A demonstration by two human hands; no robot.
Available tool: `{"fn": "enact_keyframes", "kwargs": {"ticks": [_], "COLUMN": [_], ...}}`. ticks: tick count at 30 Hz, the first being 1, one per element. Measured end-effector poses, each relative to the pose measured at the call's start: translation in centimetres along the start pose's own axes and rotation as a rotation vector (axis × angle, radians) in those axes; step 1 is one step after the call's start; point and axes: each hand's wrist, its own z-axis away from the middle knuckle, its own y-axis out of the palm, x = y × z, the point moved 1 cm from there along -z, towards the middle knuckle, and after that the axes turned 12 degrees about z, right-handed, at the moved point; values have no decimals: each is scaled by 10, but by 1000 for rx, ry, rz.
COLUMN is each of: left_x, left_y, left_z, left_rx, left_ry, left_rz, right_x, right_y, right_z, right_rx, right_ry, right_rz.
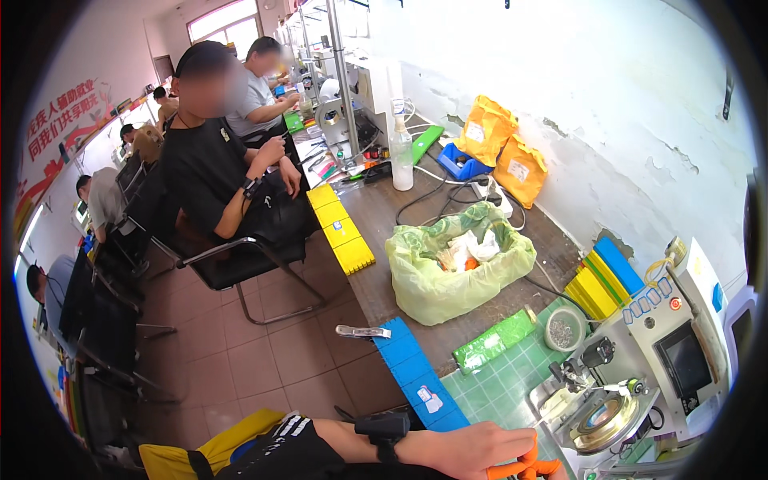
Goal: Manually assemble and glue small electronic or mechanical components using a specialized jig and applicator.
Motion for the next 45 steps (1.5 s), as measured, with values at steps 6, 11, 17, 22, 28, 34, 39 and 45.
{"fn": "enact_keyframes", "kwargs": {"ticks": [6,11,17,22,28,34,39,45], "left_x": [-4,-10,10,-9,-17,-26,-15,27], "left_y": [31,4,10,4,1,-40,-60,-64], "left_z": [11,4,39,9,-8,-43,-106,-140], "left_rx": [34,23,109,104,170,54,60,178], "left_ry": [-29,-146,-132,-136,-123,-85,-98,-125], "left_rz": [-20,-62,-125,-17,-54,-95,-189,-295], "right_x": [11,-4,7,1,3,-29,-33,-40], "right_y": [-16,-2,-5,-3,-11,11,33,77], "right_z": [9,4,22,19,10,24,-12,-56], "right_rx": [12,-9,114,26,-36,-55,-47,-207], "right_ry": [3,-81,129,39,33,160,121,190], "right_rz": [28,44,-82,-99,-124,-432,-538,-795]}}
